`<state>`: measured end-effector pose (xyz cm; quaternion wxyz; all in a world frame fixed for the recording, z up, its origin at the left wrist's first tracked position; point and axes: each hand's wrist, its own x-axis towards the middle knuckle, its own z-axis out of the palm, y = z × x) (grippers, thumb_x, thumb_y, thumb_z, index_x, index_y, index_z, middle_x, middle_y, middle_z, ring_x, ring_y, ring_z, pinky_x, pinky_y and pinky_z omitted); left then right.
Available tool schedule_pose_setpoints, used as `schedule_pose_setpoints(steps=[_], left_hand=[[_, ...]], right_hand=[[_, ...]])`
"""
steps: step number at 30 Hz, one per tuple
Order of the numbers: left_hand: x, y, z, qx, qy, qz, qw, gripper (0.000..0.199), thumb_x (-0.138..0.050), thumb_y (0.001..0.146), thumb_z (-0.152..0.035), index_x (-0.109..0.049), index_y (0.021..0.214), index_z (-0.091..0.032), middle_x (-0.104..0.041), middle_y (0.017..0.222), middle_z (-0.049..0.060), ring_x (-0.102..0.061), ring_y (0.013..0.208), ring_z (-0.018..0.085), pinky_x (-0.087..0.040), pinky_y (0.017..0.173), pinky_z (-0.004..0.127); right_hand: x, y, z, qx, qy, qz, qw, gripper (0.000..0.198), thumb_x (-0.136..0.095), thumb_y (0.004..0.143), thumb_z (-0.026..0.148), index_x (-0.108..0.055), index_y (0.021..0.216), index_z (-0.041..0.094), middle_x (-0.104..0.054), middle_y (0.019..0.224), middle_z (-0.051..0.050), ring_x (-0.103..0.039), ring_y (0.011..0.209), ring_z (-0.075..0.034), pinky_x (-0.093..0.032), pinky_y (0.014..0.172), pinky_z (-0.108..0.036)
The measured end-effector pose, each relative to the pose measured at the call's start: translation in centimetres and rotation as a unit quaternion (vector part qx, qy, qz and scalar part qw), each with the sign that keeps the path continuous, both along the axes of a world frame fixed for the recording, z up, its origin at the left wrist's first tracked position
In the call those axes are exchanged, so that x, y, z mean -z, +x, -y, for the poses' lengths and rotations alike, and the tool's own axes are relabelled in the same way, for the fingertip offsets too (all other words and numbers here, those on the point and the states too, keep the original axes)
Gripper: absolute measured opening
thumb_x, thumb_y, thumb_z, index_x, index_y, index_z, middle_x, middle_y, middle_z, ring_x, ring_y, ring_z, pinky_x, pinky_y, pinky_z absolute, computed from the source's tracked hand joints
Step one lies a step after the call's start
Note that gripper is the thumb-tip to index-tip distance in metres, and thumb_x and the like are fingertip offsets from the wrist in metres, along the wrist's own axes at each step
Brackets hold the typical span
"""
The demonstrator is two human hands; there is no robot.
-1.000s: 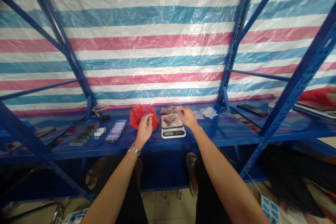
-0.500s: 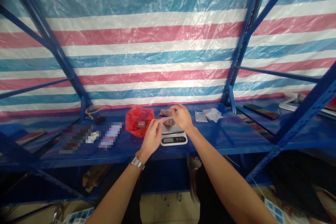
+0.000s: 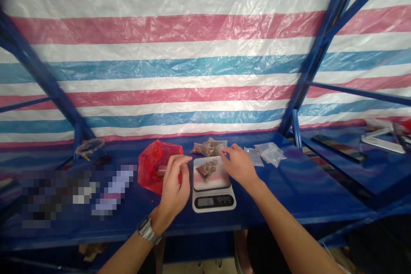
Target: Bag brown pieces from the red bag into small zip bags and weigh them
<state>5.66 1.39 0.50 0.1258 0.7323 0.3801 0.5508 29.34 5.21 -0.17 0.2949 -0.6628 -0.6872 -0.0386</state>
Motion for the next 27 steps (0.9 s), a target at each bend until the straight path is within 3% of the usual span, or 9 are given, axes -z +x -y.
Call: schedule_pose_setpoints(steps=[4,8,12,16,21,24,26,27], left_hand=[[0.8,-2.2,0.9,0.035,-0.015,-0.027,0.999,0.029,-0.045,0.101,-0.016,-0.065,0.118,-0.028,-0.066,0.111,0.007,-0.067,0.104,0.019,-0.053,0.093,0.032],[1.1,-4.4,1.3,0.003,-0.022,-0.003,1.000,0.025,-0.048,0.100,-0.017,-0.067,0.111,-0.029,-0.069,0.108,0.005,-0.067,0.103,0.019,-0.054,0.089,0.030],[0.6,-5.3,1.0,-0.026,-0.028,0.020,0.999,0.021,-0.048,0.101,-0.021,-0.067,0.105,-0.027,-0.068,0.101,0.004,-0.066,0.095,0.019,-0.054,0.085,0.030],[0.1,-4.6,0.6,-0.024,-0.044,0.044,0.998,0.020,-0.047,0.102,-0.025,-0.067,0.103,-0.027,-0.068,0.098,0.004,-0.066,0.092,0.019,-0.053,0.084,0.030],[0.5,-2.9,0.7,-0.016,-0.104,0.092,0.990,0.020,-0.053,0.100,-0.031,-0.070,0.110,-0.028,-0.071,0.110,0.007,-0.067,0.104,0.023,-0.053,0.094,0.036],[1.3,-1.3,1.6,-0.001,-0.179,0.185,0.966,0.026,-0.062,0.096,-0.035,-0.071,0.120,-0.028,-0.071,0.125,0.008,-0.063,0.122,0.026,-0.049,0.106,0.038],[1.9,-0.3,2.3,0.012,-0.254,0.285,0.924,0.025,-0.066,0.094,-0.038,-0.074,0.115,-0.026,-0.072,0.123,0.009,-0.065,0.120,0.025,-0.050,0.104,0.034],[2.2,0.2,2.7,0.002,-0.287,0.337,0.897,0.025,-0.068,0.093,-0.040,-0.074,0.111,-0.024,-0.073,0.119,0.010,-0.068,0.113,0.024,-0.053,0.096,0.031]], right_hand=[[1.0,-0.2,0.0,-0.002,-0.008,-0.004,1.000,0.024,-0.058,0.098,0.041,-0.074,0.090,0.025,-0.066,0.086,-0.006,-0.066,0.080,-0.022,-0.045,0.075,-0.030],[1.4,-0.7,0.8,0.007,-0.010,-0.025,1.000,0.036,-0.052,0.100,0.050,-0.068,0.080,0.024,-0.065,0.082,-0.006,-0.065,0.076,-0.022,-0.045,0.073,-0.032],[2.0,-1.3,1.7,0.021,-0.018,-0.063,0.998,0.036,-0.056,0.097,0.052,-0.067,0.076,0.025,-0.064,0.080,-0.005,-0.062,0.070,-0.021,-0.045,0.068,-0.031],[1.8,-2.1,2.0,-0.036,-0.007,-0.143,0.989,0.028,-0.057,0.096,0.045,-0.069,0.079,0.025,-0.066,0.082,-0.005,-0.062,0.069,-0.021,-0.047,0.067,-0.032],[-1.0,-4.0,2.8,-0.153,0.019,-0.256,0.954,0.019,-0.056,0.096,0.042,-0.066,0.091,0.026,-0.071,0.090,-0.004,-0.065,0.080,-0.021,-0.051,0.073,-0.032],[-2.5,-6.0,3.4,-0.207,0.024,-0.291,0.934,0.018,-0.057,0.095,0.041,-0.067,0.090,0.026,-0.072,0.089,-0.005,-0.065,0.081,-0.022,-0.053,0.077,-0.033],[-3.0,-7.7,3.4,-0.224,0.023,-0.318,0.921,0.016,-0.060,0.093,0.040,-0.069,0.091,0.027,-0.073,0.090,-0.005,-0.066,0.081,-0.022,-0.054,0.078,-0.034],[-3.0,-8.6,3.2,-0.233,0.020,-0.332,0.914,0.015,-0.061,0.092,0.039,-0.070,0.093,0.026,-0.074,0.092,-0.005,-0.067,0.082,-0.022,-0.055,0.079,-0.034]])
